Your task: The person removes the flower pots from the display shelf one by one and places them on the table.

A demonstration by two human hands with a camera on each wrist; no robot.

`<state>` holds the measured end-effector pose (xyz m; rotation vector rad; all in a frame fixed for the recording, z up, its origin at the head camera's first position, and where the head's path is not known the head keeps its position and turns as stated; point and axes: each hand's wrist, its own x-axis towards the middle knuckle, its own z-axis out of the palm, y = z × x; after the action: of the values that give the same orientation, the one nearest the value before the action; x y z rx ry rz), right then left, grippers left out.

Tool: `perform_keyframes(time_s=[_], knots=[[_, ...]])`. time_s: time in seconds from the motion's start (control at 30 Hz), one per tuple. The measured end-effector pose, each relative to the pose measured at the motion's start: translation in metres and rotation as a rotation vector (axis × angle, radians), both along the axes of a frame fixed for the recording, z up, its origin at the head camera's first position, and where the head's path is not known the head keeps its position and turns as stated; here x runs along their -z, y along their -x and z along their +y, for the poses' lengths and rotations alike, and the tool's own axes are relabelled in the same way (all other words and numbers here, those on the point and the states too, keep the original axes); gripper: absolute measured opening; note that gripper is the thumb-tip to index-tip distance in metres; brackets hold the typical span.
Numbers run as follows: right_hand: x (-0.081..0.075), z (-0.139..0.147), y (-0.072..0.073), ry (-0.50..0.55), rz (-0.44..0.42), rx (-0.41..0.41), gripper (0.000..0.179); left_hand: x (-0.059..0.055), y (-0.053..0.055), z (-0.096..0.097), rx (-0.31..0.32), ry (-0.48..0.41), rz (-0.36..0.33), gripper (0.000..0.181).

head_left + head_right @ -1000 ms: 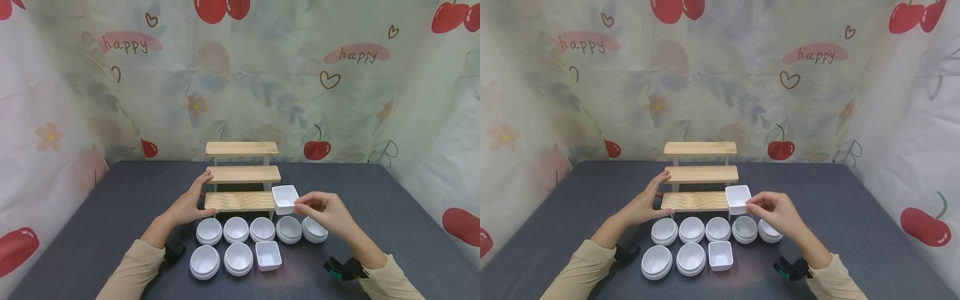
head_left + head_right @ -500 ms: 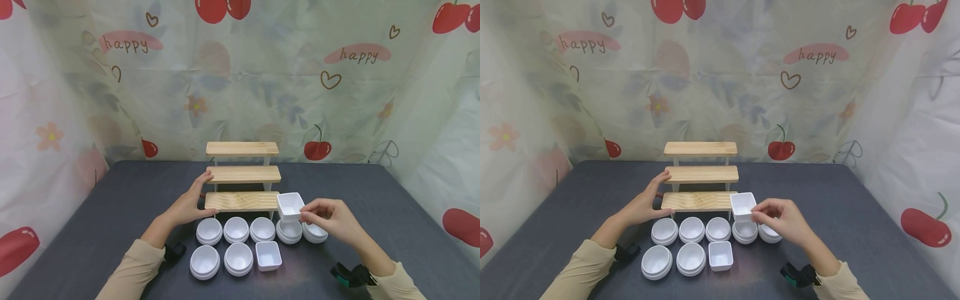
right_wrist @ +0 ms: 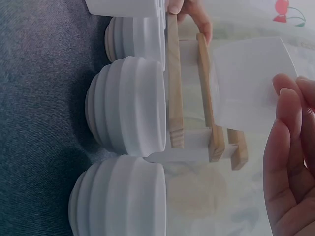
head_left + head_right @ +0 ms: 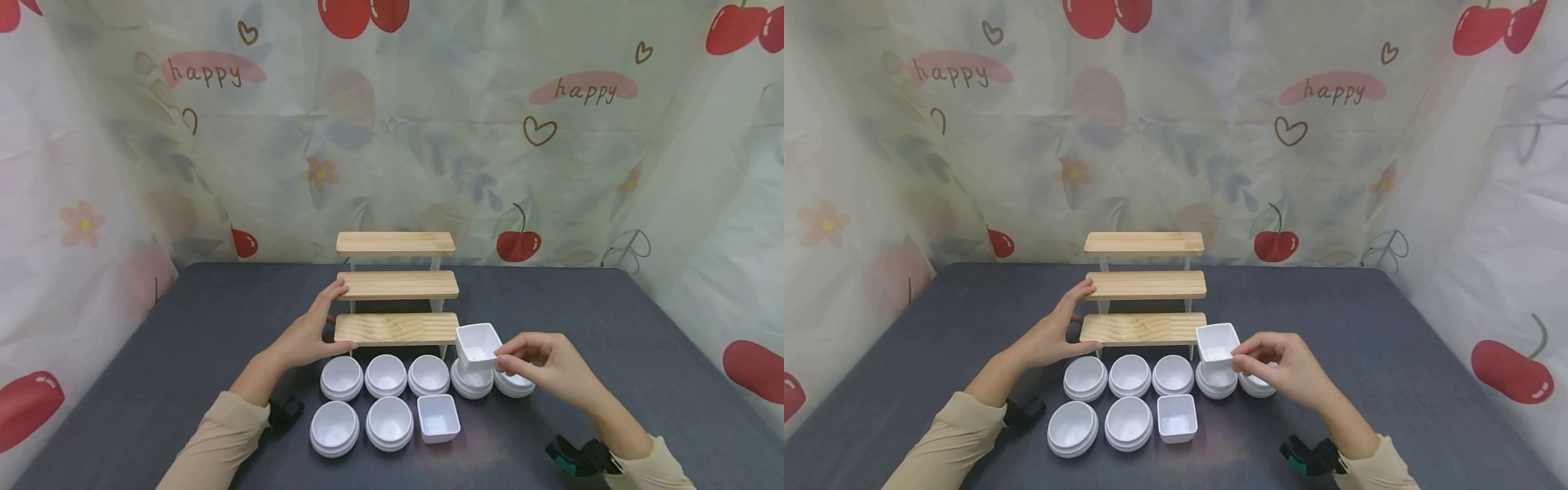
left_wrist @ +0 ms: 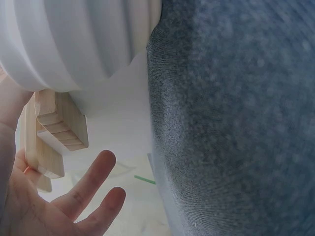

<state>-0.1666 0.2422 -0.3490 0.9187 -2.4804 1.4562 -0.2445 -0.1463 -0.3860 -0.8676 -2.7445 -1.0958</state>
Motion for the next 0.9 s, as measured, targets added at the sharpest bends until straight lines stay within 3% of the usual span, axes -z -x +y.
perform_keyframes(time_s=[0.9], knots=[[0.008, 0.01, -0.003, 0.021, -0.029, -0.176, 0.019, 0.0, 0.0, 0.0, -0.004, -0.003, -0.003, 0.097]])
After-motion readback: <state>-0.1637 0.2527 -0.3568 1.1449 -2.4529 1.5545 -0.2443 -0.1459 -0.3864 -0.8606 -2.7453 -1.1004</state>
